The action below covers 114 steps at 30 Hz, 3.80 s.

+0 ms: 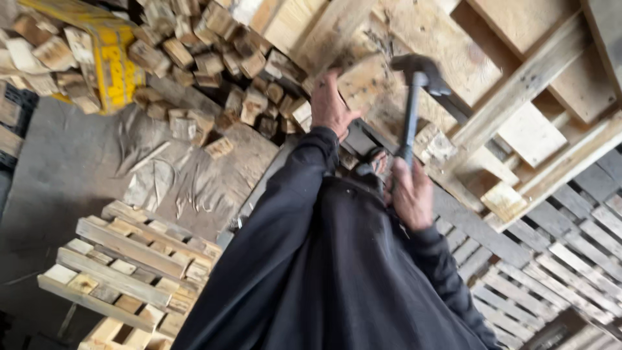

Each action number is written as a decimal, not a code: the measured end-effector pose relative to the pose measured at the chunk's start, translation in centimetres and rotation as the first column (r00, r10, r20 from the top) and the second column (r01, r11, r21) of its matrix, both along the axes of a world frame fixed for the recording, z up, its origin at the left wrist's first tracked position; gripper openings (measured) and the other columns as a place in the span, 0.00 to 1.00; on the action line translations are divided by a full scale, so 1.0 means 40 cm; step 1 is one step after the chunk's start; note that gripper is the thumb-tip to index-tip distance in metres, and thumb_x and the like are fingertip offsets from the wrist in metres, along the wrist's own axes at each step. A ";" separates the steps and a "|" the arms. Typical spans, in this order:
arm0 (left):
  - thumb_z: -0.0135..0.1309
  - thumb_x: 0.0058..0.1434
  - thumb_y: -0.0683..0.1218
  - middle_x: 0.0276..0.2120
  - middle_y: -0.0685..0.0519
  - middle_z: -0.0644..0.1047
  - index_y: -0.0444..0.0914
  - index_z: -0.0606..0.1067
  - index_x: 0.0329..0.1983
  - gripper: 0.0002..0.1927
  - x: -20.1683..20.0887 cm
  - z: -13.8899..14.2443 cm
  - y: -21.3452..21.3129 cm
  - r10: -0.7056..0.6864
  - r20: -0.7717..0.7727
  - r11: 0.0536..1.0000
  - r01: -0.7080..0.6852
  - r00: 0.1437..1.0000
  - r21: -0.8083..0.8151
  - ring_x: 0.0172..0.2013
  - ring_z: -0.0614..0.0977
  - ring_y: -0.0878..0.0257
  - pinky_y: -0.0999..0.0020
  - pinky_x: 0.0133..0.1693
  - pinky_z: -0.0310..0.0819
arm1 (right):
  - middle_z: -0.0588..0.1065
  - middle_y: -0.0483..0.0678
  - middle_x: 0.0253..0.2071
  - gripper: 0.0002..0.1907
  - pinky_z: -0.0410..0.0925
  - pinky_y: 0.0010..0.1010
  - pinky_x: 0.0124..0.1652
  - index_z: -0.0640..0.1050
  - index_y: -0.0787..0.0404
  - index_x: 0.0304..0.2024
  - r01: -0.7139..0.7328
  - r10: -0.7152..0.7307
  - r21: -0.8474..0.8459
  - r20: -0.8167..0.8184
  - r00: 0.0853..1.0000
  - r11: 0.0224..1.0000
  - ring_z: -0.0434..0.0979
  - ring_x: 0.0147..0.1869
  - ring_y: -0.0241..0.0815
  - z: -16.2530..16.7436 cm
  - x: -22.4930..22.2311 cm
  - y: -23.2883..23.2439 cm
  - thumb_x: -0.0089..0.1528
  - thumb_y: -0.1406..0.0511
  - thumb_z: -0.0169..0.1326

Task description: The person uses a hammer to drive nails into wooden pallets, securing planks and small blocks in place. They repeatedly pick up nails, position wood pieces, and hammer them onto the pallet structure.

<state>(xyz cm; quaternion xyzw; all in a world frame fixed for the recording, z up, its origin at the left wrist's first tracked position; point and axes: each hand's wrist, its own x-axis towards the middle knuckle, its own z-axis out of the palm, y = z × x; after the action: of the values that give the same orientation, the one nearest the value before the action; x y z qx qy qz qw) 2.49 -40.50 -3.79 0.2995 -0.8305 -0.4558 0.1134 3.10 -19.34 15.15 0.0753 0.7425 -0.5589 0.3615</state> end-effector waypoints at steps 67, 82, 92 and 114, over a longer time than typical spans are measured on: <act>0.81 0.30 0.52 0.54 0.43 0.72 0.42 0.64 0.59 0.53 -0.013 -0.007 0.016 0.061 0.022 0.997 -0.060 0.998 -0.054 0.60 0.67 0.43 0.46 0.62 0.59 | 0.71 0.48 0.29 0.12 0.68 0.27 0.23 0.69 0.63 0.44 -0.149 0.088 -0.086 -0.490 0.867 0.985 0.72 0.24 0.33 0.041 -0.017 0.069 0.75 0.61 0.42; 0.80 0.36 0.54 0.52 0.44 0.76 0.42 0.63 0.61 0.52 -0.014 0.014 0.002 0.021 0.031 1.000 -0.021 0.999 -0.012 0.58 0.72 0.47 0.49 0.65 0.57 | 0.70 0.47 0.28 0.18 0.68 0.27 0.26 0.68 0.64 0.49 -0.085 0.001 -0.268 -0.299 0.954 0.960 0.70 0.26 0.36 0.043 0.012 0.052 0.72 0.54 0.49; 0.78 0.34 0.56 0.51 0.40 0.74 0.39 0.60 0.60 0.54 -0.012 0.004 -0.015 0.035 -0.004 0.995 -0.035 0.999 -0.096 0.57 0.71 0.45 0.50 0.64 0.58 | 0.73 0.46 0.22 0.23 0.65 0.28 0.23 0.76 0.64 0.39 -0.407 0.463 0.373 -0.070 0.884 0.834 0.71 0.22 0.33 -0.044 0.015 0.026 0.70 0.50 0.49; 0.79 0.28 0.55 0.49 0.42 0.77 0.41 0.64 0.58 0.54 -0.015 0.029 -0.018 0.057 -0.020 0.986 -0.059 0.998 -0.154 0.57 0.72 0.42 0.49 0.60 0.55 | 0.71 0.49 0.27 0.22 0.70 0.26 0.27 0.66 0.62 0.46 -0.519 -0.095 -0.470 -0.799 0.593 0.714 0.72 0.27 0.34 0.053 -0.045 -0.030 0.71 0.49 0.44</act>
<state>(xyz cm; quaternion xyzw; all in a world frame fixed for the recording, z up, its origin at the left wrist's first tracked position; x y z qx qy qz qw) 1.90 -41.24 -2.63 0.3102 -0.8534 -0.3888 0.1562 1.31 -20.56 17.26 -0.4043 0.5754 -0.7071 0.0743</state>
